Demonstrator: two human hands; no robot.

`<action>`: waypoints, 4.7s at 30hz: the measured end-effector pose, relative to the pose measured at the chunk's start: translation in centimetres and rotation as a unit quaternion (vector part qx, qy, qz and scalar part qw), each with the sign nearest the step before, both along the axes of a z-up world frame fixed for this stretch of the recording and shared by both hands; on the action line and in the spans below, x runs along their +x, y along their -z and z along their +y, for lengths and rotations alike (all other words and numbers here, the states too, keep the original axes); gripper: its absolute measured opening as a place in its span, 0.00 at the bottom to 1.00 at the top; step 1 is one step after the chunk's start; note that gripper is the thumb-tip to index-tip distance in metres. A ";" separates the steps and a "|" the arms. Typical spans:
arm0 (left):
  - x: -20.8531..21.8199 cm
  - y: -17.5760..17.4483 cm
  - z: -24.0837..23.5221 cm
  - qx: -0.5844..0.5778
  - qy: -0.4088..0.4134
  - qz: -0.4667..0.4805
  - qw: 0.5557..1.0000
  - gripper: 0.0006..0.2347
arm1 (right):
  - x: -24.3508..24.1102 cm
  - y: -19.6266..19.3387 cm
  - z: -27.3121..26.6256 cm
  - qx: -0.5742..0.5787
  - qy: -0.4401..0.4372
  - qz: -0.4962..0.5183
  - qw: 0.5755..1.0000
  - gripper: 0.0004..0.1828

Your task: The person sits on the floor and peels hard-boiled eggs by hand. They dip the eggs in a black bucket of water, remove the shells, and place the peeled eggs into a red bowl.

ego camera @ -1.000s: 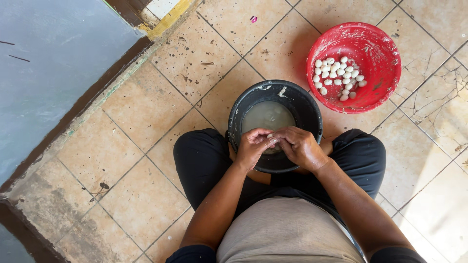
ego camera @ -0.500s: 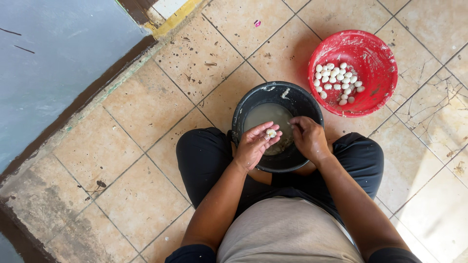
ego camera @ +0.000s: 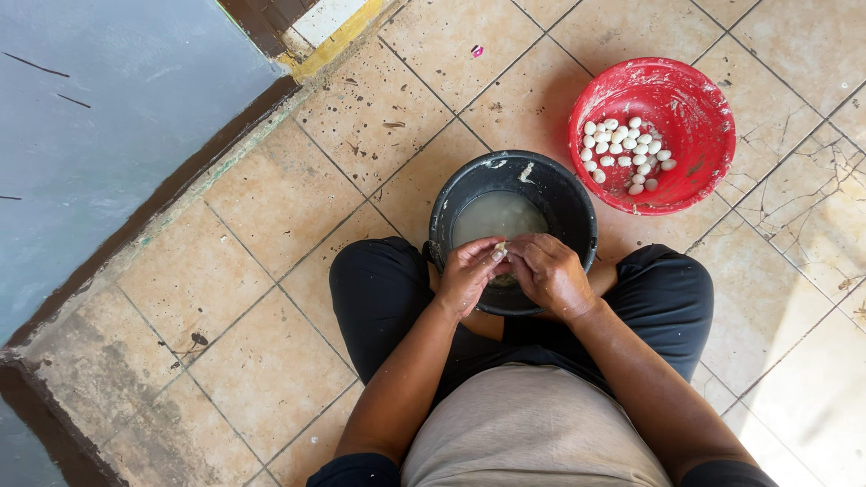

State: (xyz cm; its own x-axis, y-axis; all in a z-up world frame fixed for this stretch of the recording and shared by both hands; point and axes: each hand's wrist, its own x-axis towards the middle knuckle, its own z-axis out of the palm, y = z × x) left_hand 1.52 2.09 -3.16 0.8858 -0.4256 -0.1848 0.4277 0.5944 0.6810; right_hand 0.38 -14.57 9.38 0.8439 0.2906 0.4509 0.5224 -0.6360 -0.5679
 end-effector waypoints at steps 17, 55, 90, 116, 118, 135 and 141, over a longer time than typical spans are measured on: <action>0.5 -0.2 0.1 0.017 0.030 0.023 0.999 0.13 | 0.7 2.2 -1.3 0.086 0.030 0.103 0.990 0.09; 8.7 -4.8 1.0 0.284 -0.174 -0.239 0.912 0.12 | 10.7 11.4 -16.4 0.174 0.360 0.357 0.844 0.13; 9.3 -1.6 2.1 0.233 -0.036 -0.158 0.959 0.13 | 12.7 16.6 0.0 -0.469 -0.158 0.523 0.694 0.19; 11.5 11.6 -8.6 0.673 0.257 -0.144 0.678 0.21 | 6.9 2.3 -7.1 0.010 0.065 0.350 0.935 0.16; 11.3 11.6 -9.5 0.626 0.258 -0.153 0.720 0.20 | 6.8 2.3 -7.6 0.011 0.063 0.329 0.942 0.17; 11.3 10.4 -4.6 0.599 0.544 -0.133 0.572 0.22 | 6.7 6.4 -7.2 0.297 0.052 0.539 0.786 0.15; 10.7 7.7 -3.6 0.645 0.477 -0.174 0.571 0.25 | 5.4 6.1 -4.7 -0.154 0.029 0.447 0.880 0.22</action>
